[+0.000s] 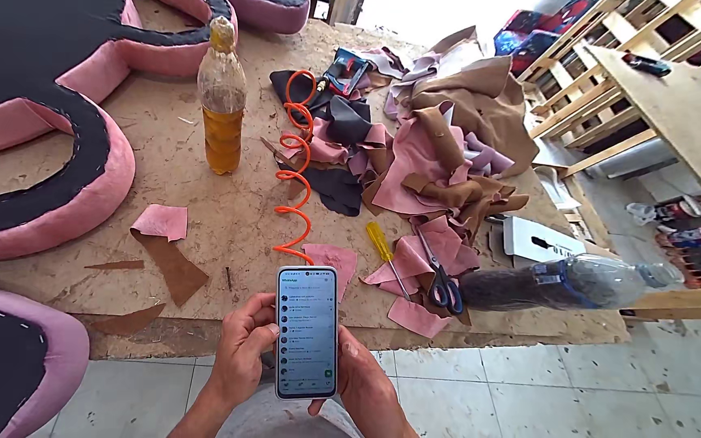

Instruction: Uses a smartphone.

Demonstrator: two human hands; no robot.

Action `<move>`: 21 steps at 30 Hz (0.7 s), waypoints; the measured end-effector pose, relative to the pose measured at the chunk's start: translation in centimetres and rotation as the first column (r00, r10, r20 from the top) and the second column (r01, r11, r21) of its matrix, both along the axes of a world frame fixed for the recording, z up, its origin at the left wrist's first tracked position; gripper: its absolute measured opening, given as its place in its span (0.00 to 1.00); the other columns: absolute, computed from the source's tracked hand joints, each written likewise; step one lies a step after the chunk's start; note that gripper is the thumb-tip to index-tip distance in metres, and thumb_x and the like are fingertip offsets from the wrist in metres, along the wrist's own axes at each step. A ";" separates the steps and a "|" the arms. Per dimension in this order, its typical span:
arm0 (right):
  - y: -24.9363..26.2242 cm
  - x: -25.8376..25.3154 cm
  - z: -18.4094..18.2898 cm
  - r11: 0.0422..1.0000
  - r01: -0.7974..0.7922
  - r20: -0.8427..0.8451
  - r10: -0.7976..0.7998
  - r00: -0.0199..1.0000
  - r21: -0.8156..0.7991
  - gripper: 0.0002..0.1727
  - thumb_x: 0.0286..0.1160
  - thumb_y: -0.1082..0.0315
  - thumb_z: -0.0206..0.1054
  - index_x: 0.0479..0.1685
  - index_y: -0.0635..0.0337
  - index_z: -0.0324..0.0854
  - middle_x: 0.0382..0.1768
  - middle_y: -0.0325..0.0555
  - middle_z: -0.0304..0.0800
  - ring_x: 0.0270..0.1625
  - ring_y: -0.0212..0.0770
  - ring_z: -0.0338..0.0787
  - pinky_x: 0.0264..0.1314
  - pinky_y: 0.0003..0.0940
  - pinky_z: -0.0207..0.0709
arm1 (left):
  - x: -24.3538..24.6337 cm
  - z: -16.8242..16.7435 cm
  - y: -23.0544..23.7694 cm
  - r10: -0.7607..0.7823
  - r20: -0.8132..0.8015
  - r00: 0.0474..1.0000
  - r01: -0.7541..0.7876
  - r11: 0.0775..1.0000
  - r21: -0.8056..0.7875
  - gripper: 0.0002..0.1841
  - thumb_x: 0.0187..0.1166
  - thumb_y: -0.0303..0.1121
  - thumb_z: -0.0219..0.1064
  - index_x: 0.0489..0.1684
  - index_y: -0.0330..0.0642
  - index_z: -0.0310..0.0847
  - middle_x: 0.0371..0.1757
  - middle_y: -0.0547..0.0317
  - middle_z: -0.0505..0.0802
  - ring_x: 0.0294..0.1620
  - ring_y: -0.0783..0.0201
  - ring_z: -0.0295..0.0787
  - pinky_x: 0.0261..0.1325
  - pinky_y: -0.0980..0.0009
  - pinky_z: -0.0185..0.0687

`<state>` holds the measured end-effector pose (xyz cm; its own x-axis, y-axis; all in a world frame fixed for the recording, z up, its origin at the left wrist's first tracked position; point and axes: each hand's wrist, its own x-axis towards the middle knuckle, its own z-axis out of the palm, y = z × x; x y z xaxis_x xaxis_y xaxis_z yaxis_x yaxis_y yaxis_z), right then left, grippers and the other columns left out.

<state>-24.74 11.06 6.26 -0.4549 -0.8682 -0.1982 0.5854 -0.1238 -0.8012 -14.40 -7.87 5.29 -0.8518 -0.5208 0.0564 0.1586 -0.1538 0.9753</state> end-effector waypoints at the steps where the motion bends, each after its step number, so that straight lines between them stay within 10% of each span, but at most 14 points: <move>1: 0.0 -0.1 0.1 1.000 -0.007 -0.002 0.007 1.000 -0.003 0.33 0.88 0.40 0.52 0.76 0.59 0.68 0.63 0.57 0.90 0.55 0.52 0.96 0.34 0.44 0.93 | 0.0 0.0 0.0 0.003 -0.003 1.000 -0.003 1.000 -0.001 0.19 0.77 0.31 0.55 0.62 0.40 0.85 0.39 0.53 0.96 0.41 0.63 0.95 0.47 0.67 0.92; 7: 0.0 -0.4 0.1 1.000 -0.026 0.002 0.026 1.000 0.003 0.32 0.89 0.42 0.52 0.77 0.60 0.67 0.63 0.57 0.89 0.56 0.53 0.95 0.36 0.45 0.93 | -0.1 0.4 0.4 0.046 0.060 0.997 -0.042 0.997 -0.071 0.19 0.73 0.30 0.57 0.61 0.42 0.85 0.38 0.56 0.96 0.38 0.65 0.94 0.41 0.69 0.91; 12: -0.1 -0.7 0.0 0.999 -0.018 -0.011 0.019 1.000 0.039 0.32 0.89 0.43 0.52 0.77 0.61 0.66 0.61 0.56 0.89 0.56 0.52 0.95 0.36 0.45 0.94 | -0.9 0.9 1.7 0.169 0.231 0.958 -0.080 0.933 -0.350 0.27 0.69 0.52 0.74 0.64 0.49 0.79 0.36 0.73 0.96 0.37 0.73 0.95 0.42 0.70 0.93; 21: 0.0 -1.0 -0.5 0.999 -0.037 0.036 0.037 0.999 0.019 0.34 0.88 0.39 0.52 0.77 0.60 0.66 0.63 0.57 0.89 0.56 0.53 0.95 0.34 0.45 0.93 | -0.5 0.4 1.8 0.089 0.104 0.991 -0.074 0.987 -0.143 0.27 0.90 0.57 0.48 0.69 0.46 0.79 0.44 0.60 0.96 0.47 0.66 0.94 0.52 0.67 0.91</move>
